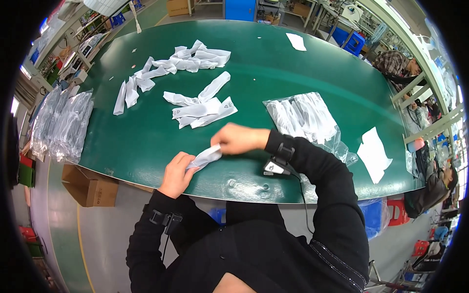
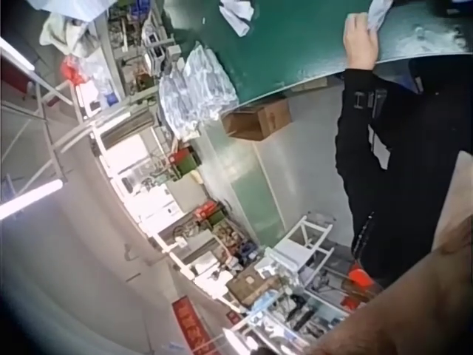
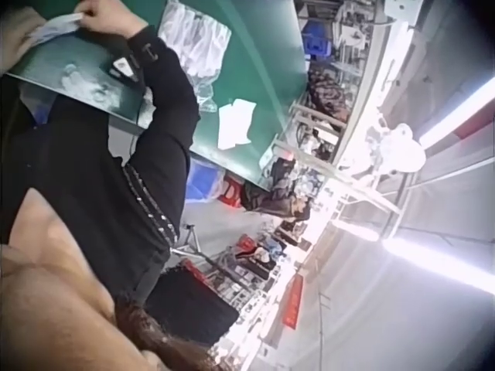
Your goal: The person gathers white foam pouches by hand, stacks them together, and slides the bundle into a clear plastic bag. After pressing the air out and folding the top over, they place the bag aside and repeat the process.
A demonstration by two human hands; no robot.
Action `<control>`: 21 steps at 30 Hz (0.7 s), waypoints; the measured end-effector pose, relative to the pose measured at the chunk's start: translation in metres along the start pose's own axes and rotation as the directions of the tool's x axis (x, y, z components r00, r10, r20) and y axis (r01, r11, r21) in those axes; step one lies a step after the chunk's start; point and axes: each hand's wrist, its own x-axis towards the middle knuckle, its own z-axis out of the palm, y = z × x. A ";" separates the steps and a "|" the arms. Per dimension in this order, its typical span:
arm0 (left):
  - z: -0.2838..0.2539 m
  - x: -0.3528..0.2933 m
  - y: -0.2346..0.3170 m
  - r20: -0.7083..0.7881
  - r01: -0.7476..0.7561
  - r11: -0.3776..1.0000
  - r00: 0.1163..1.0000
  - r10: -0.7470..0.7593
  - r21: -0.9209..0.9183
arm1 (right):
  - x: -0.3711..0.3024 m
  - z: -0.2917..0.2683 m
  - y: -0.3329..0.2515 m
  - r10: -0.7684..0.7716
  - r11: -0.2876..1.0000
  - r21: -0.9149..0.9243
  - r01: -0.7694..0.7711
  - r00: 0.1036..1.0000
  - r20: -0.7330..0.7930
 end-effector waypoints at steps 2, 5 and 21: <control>0.000 -0.001 0.003 0.018 -0.016 1.000 1.000 0.016 -0.002 | 0.004 -0.020 0.007 0.013 0.987 -0.151 -0.048 0.974 -0.227; 0.004 -0.003 0.008 0.128 -0.158 0.981 0.981 0.143 0.113 | 0.019 -0.017 0.014 -0.115 0.907 -0.414 -0.079 0.898 -0.425; 0.014 -0.021 0.013 0.046 -0.159 0.987 0.986 0.160 -0.020 | 0.025 0.003 -0.001 0.340 0.860 0.509 -0.042 0.790 -0.509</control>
